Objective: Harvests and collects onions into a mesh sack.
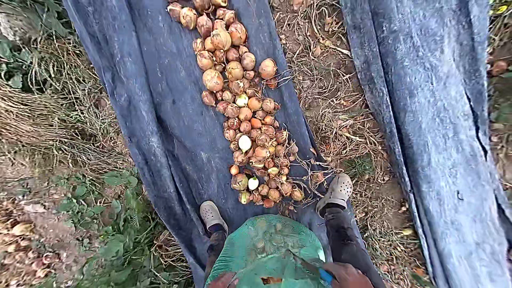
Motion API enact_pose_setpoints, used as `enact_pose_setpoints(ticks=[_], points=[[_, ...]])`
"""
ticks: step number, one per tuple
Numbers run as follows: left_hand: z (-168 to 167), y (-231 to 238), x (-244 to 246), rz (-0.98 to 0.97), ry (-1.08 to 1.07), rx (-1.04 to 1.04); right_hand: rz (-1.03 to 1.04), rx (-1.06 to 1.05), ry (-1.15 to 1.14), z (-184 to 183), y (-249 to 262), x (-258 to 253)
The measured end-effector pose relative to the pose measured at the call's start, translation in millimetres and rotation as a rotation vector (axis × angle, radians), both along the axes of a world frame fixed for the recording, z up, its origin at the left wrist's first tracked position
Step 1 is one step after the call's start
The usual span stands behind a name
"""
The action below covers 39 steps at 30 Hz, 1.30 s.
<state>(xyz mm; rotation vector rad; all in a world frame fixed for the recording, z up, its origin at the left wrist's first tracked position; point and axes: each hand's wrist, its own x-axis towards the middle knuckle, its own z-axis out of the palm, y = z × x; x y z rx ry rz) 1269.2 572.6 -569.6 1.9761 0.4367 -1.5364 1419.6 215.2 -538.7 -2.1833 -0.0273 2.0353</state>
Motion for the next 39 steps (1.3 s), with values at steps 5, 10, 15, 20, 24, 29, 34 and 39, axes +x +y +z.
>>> enact_pose_setpoints(ticks=[5,10,15,20,24,29,34,39], points=[[-3.0,-1.1,36.0,0.056,0.236,0.016,-0.054,-0.155,-0.039,-25.4,-37.7,16.9],[0.2,-10.2,60.7,0.025,0.213,-0.008,-0.097,-0.106,-0.059,-26.3,-65.2,16.8],[11.5,-30.5,96.4,0.011,0.089,0.080,-0.124,-0.138,-0.065,-21.8,-83.5,33.5],[2.1,-65.2,139.4,0.096,-0.094,0.129,-0.027,-0.213,0.018,-74.7,-119.4,65.2],[-44.5,-78.4,163.2,0.224,-0.044,-0.005,-0.158,-0.141,-0.162,-114.0,-67.5,137.5],[-121.0,-46.9,167.2,0.198,-0.002,-0.155,-0.267,-0.050,-0.413,-200.0,98.8,220.5],[-142.5,-20.9,165.0,0.290,0.160,-0.186,-0.357,-0.196,-0.490,-299.5,224.1,231.4],[-139.4,-11.9,169.4,0.332,0.178,-0.279,-0.425,-0.363,-0.460,-333.3,249.0,242.4]])
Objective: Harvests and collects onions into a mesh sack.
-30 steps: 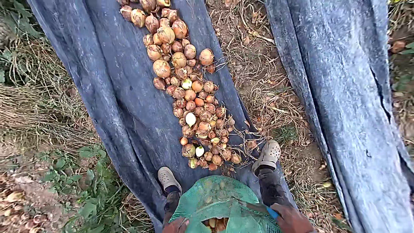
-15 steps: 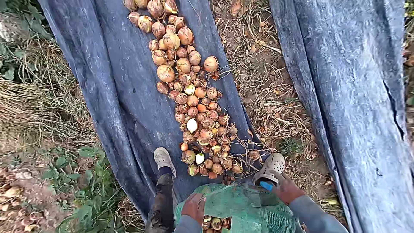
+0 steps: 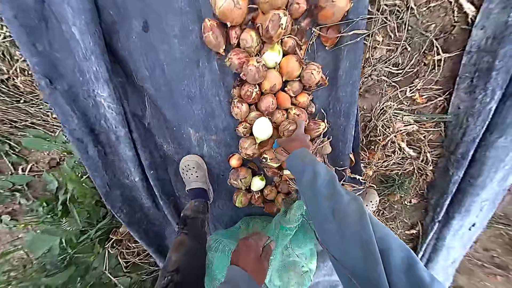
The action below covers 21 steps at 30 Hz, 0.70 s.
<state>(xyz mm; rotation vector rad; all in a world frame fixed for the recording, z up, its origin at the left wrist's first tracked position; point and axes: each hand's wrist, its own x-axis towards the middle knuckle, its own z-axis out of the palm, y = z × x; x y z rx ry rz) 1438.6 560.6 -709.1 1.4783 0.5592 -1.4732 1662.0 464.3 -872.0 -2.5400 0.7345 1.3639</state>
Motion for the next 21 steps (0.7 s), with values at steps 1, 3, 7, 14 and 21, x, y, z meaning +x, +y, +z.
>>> enact_pose_setpoints(ticks=[1,3,7,14,21], points=[[-0.4,3.2,1.9,0.014,0.008,0.004,-0.031,0.036,0.004,-1.7,-5.5,0.8],[-2.6,10.0,4.8,0.038,0.028,0.046,-0.159,0.162,-0.053,-2.4,-22.9,-8.3],[-10.3,28.3,12.4,0.060,0.071,0.201,-0.576,0.519,-0.344,58.4,-41.1,-70.7],[-13.4,44.3,19.7,0.278,-0.150,0.563,-0.201,0.421,-0.109,154.9,-63.8,-259.9],[-13.9,41.8,28.7,0.260,-0.198,0.540,0.177,0.244,0.744,138.6,-177.7,-228.6]])
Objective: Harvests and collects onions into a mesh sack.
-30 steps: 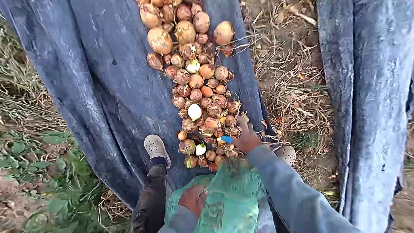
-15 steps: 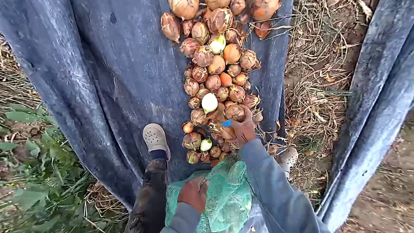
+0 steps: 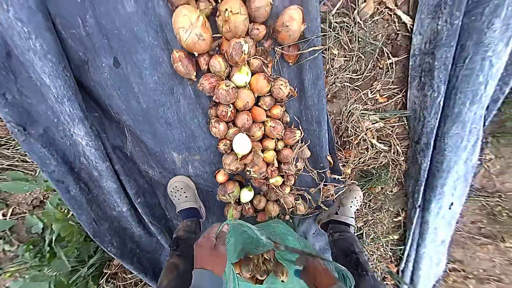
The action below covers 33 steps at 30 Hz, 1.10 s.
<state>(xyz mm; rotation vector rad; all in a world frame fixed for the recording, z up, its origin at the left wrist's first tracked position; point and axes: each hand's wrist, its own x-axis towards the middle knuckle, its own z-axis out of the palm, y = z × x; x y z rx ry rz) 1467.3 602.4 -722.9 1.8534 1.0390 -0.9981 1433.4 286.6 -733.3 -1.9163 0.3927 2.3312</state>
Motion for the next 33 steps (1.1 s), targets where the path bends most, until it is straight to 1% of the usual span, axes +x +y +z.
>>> enact_pose_setpoints(ticks=[1,2,3,5,7,9,11,13,15,19,22,30,33], points=[[-2.1,-2.2,-1.6,-0.016,0.018,-0.030,-0.080,0.084,-0.172,-2.1,1.1,30.9],[-3.3,-4.9,-3.5,-0.031,0.032,-0.058,-0.136,0.144,-0.397,-4.6,10.2,65.5],[-3.5,-7.8,-4.9,-0.038,0.040,-0.078,-0.129,0.169,-0.632,-11.4,24.9,101.9],[-2.9,-12.6,-5.4,-0.040,0.035,-0.100,0.020,0.145,-0.980,-41.8,58.9,172.3],[-1.0,-15.1,-4.9,-0.041,0.027,-0.114,0.191,0.121,-1.116,-85.3,90.4,227.8],[-0.7,-14.9,-1.4,-0.044,0.029,-0.128,0.317,0.089,-1.099,-130.5,114.0,264.3],[-0.3,-13.0,1.1,-0.041,0.027,-0.122,0.390,0.039,-1.024,-162.6,128.6,280.2],[-1.5,-10.2,1.8,-0.030,0.015,-0.100,0.383,-0.003,-0.999,-182.7,136.3,282.7],[-1.8,-8.4,-0.8,-0.014,0.023,-0.096,0.365,-0.026,-1.033,-193.7,136.6,278.3],[-3.5,-8.7,-5.0,-0.021,0.016,-0.114,0.383,0.003,-1.143,-192.5,126.3,273.6],[-3.0,-8.4,-4.6,-0.037,0.017,-0.121,0.329,0.022,-1.182,-184.7,116.7,274.2],[-4.0,-9.6,-5.1,-0.038,0.016,-0.113,0.019,-0.033,-1.174,-152.3,100.8,295.2],[-4.5,-12.3,-6.9,-0.043,0.012,-0.116,-0.197,-0.043,-1.174,-143.4,90.3,295.6]])
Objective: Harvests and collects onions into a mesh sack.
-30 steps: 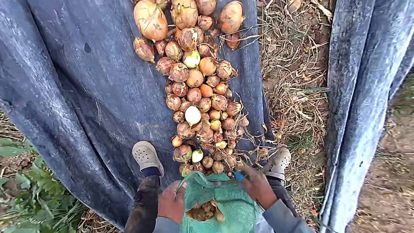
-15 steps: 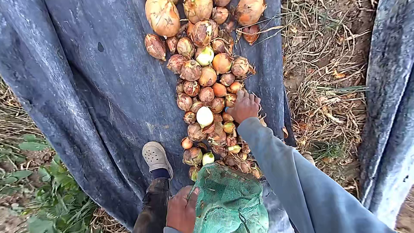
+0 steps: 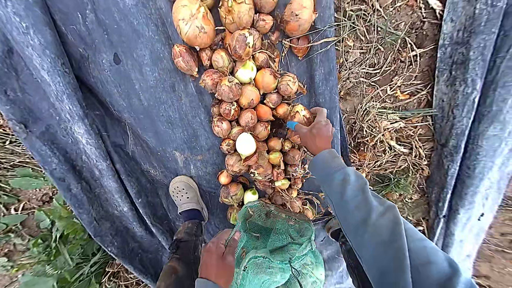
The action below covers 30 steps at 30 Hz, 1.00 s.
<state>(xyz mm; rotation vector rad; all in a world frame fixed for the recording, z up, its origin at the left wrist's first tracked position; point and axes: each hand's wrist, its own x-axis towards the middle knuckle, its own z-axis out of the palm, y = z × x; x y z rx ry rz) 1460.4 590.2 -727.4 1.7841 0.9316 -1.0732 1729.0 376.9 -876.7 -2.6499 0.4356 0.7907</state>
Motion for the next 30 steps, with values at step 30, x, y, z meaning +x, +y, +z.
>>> enact_pose_setpoints(ticks=[30], points=[[1.0,0.9,2.4,0.078,-0.029,0.099,0.165,0.665,0.678,73.6,-27.6,-177.3]])
